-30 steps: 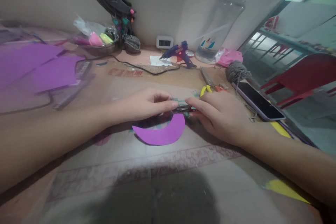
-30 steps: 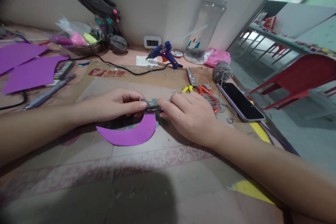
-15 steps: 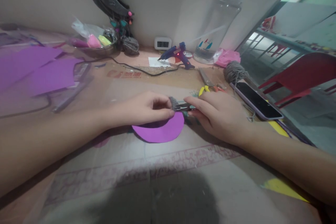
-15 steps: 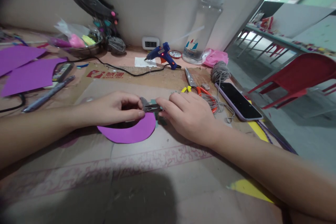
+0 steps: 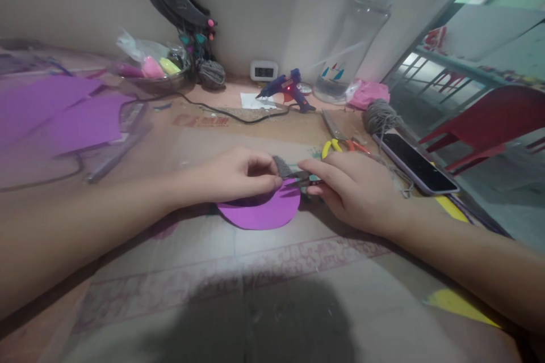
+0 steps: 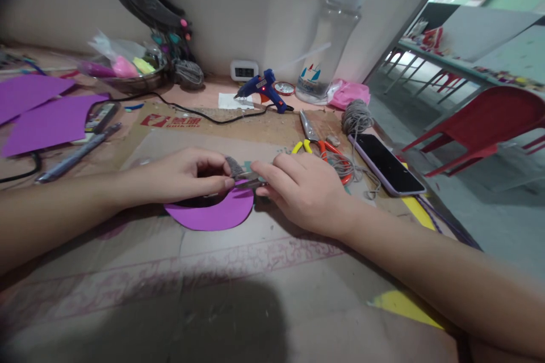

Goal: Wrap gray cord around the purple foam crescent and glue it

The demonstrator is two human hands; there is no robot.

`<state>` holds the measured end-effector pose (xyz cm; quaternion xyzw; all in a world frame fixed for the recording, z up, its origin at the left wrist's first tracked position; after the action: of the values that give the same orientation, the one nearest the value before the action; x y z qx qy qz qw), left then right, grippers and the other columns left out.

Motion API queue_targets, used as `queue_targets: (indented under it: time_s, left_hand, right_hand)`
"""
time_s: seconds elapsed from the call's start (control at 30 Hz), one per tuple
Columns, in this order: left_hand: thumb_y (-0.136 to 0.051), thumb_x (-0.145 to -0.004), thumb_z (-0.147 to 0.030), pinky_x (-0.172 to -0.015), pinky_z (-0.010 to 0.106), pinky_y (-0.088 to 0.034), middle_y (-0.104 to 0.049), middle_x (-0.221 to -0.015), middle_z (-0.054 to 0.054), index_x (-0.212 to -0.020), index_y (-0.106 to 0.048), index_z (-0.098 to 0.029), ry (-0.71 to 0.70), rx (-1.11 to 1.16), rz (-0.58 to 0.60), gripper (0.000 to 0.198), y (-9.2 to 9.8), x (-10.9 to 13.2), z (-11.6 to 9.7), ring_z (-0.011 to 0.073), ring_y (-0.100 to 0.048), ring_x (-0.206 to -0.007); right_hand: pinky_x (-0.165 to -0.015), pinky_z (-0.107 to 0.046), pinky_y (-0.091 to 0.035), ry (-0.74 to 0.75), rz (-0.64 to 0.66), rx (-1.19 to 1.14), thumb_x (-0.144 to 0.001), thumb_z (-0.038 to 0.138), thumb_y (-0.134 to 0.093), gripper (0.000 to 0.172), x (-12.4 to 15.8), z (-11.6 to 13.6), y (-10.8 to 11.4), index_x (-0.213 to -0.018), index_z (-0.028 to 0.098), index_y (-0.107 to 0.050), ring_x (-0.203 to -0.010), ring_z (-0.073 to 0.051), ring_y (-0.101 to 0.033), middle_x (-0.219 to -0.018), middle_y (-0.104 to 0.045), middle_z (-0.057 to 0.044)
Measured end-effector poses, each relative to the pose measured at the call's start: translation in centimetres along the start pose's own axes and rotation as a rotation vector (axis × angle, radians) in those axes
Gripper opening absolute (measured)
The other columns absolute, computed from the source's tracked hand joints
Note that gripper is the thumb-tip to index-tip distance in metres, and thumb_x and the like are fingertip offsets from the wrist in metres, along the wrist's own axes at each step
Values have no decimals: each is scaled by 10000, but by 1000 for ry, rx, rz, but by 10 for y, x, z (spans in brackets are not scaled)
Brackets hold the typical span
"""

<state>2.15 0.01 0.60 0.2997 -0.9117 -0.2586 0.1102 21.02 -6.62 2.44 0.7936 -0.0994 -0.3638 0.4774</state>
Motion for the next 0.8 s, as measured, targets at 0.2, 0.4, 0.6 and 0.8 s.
queue_targets:
  time_s: [0.2, 0.4, 0.6, 0.8]
  left_hand:
    - [-541, -858, -346, -583, 198, -422, -628, -729, -9, -840, -643, -167, -1, -1, 18, 208, 1, 0, 0, 105, -544, -644]
    - [-545, -873, -411, -623, 238, -458, -647, -775, 13, -881, -627, -165, 14, 117, 67, 260, -2, 1, 2, 128, -578, -681]
    - [-626, -830, -398, -653, 245, -480, -646, -776, 12, -880, -618, -166, -11, 217, 61, 237, -1, -1, 2, 126, -585, -700]
    - [-490, -908, -452, -497, 202, -388, -578, -673, 2, -813, -591, -152, 11, 163, -50, 331, 2, 1, 0, 92, -492, -564]
  right_hand:
    - [-553, -238, -331, -234, 148, -345, -862, 545, -586, 403, 3, -1, -7, -899, 144, -603, -618, -140, -540, -728, -620, -24]
    - [-571, -188, -366, -372, 238, -658, -838, 201, -603, 58, -1, -1, -12, -825, 163, -645, -606, -96, -553, -686, -628, 14]
    - [-515, -165, -343, -411, 253, -768, -820, 157, -582, 89, -5, -1, -11, -741, 148, -620, -539, -75, -486, -607, -560, 32]
    - [-537, -162, -345, -367, 262, -776, -810, 129, -574, 79, -4, 0, -11, -748, 151, -618, -539, -68, -478, -614, -558, 39]
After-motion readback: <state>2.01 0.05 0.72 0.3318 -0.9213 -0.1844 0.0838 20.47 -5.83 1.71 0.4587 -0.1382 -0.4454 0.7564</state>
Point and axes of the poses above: each hand's wrist, its own x-axis away from the middle knuckle, its own y-axis out of the back of the hand, z = x × y, the point moved 3 cm from there along -x, towards the middle knuckle
